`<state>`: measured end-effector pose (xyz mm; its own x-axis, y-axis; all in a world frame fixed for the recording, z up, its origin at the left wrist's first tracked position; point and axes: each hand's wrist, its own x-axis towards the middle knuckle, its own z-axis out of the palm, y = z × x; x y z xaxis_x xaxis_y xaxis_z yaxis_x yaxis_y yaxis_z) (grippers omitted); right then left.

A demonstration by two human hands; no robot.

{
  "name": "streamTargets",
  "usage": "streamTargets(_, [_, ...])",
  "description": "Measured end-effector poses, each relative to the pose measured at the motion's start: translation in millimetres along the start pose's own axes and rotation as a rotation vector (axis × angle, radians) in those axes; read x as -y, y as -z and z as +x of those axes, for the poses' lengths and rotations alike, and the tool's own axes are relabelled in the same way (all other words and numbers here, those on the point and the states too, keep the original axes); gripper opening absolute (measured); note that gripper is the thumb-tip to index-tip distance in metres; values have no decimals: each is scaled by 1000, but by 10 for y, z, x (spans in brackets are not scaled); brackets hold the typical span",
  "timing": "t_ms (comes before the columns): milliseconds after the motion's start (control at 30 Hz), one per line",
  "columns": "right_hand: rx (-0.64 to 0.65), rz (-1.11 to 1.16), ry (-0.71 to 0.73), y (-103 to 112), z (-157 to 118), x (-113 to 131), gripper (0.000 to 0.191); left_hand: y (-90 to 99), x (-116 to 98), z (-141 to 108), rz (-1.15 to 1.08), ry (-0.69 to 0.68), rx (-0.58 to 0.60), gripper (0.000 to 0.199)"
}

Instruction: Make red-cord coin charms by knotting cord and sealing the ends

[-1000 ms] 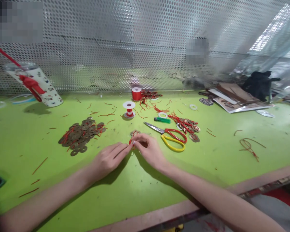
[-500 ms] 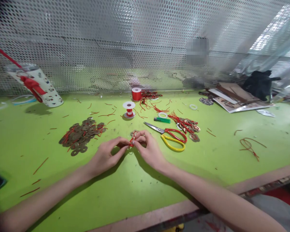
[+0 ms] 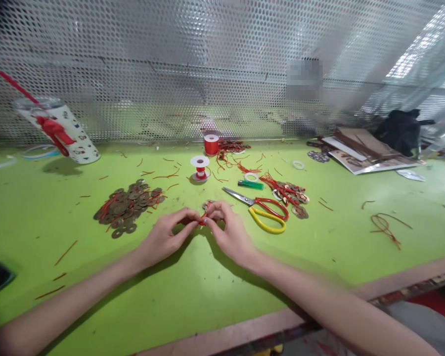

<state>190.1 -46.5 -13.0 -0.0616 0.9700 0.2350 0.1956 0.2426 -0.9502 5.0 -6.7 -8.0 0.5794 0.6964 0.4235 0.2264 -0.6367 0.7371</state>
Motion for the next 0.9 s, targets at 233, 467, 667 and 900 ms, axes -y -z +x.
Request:
streamTargets(233, [-3, 22, -12, -4, -4, -16, 13, -23, 47, -28, 102, -136, -11, 14])
streamTargets(467, [15, 55, -76, 15, 7, -45, 15, -43, 77, -49, 320, -302, -34, 14])
streamTargets(667, [32, 135, -134, 18, 26, -39, 16, -43, 40, -83, 559, -427, -25, 17])
streamTargets(900, [41, 167, -181, 32, 37, -38, 20, -47, 38, -81, 652, -508, -43, 16])
